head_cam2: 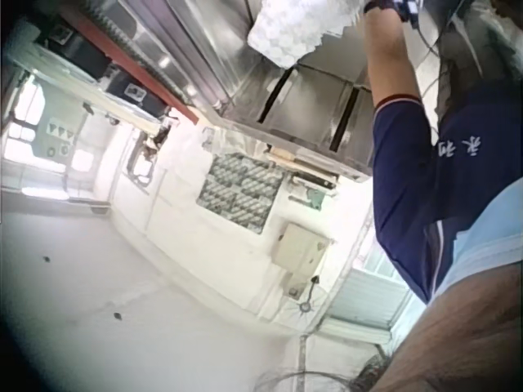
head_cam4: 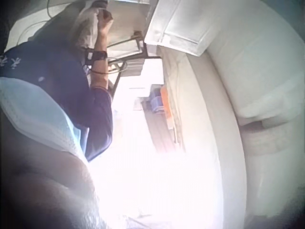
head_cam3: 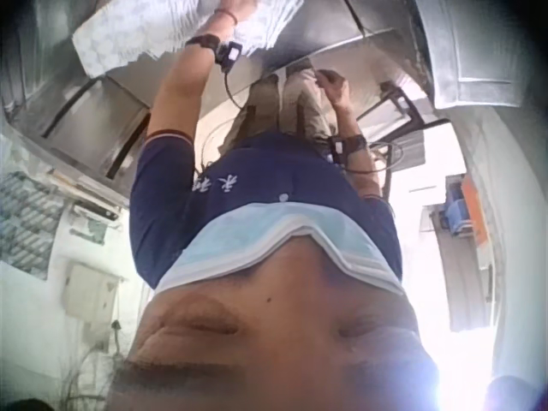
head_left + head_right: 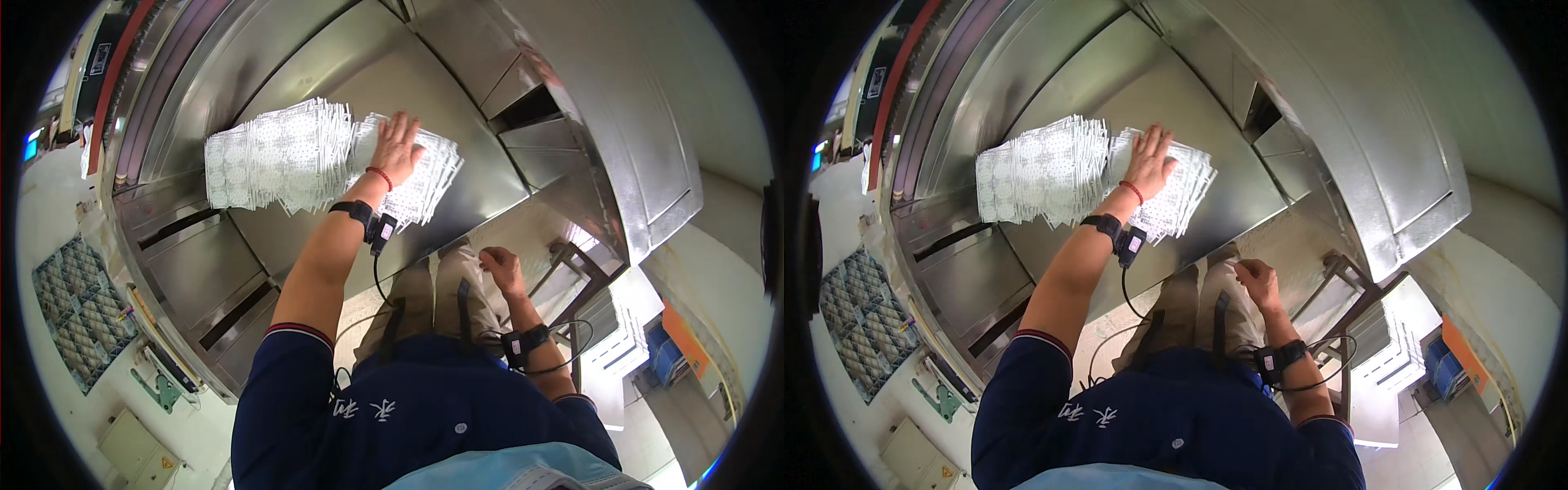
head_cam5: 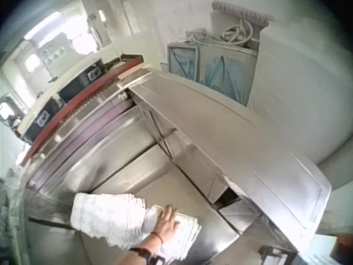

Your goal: Moving processed plastic filter grids from a heat-processing machine into a categorized storage tray for organization.

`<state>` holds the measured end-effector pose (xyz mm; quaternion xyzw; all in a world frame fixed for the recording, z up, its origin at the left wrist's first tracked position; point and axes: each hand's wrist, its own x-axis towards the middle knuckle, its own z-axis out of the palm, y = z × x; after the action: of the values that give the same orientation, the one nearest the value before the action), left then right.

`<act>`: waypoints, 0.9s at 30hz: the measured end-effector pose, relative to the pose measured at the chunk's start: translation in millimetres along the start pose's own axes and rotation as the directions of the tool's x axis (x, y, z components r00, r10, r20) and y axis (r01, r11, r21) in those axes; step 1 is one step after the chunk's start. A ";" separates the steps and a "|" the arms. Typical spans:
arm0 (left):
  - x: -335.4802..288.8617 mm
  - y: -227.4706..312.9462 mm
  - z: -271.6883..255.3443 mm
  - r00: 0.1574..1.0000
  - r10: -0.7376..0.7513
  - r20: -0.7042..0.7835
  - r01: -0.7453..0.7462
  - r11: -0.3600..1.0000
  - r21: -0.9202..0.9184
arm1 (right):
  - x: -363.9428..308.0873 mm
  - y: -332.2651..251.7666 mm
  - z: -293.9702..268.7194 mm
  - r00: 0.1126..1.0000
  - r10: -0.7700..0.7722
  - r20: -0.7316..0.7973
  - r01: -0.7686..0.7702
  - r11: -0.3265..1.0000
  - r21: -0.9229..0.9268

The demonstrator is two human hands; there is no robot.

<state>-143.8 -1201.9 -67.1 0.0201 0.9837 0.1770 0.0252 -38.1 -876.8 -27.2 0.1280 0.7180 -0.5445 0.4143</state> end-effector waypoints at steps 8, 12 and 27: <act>-57.1 94.8 27.5 0.873 0.429 0.230 -0.385 0.898 -0.212 | 22.3 46.5 87.9 0.987 0.109 0.120 -0.158 0.798 0.582; -53.4 92.4 1.6 0.994 0.064 -0.088 -0.088 0.948 -0.305 | 15.9 46.7 95.7 0.992 0.126 0.024 -0.084 0.492 0.866; -98.0 19.6 -71.6 0.789 -0.402 -0.464 -0.354 0.320 -0.879 | -6.2 -82.8 77.4 0.790 -0.595 -0.146 0.540 0.789 -0.292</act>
<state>-49.5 -1213.2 10.9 -0.0730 0.6379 0.7115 -0.2854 -51.5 -974.9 28.4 -0.0827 0.8251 -0.5367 0.1561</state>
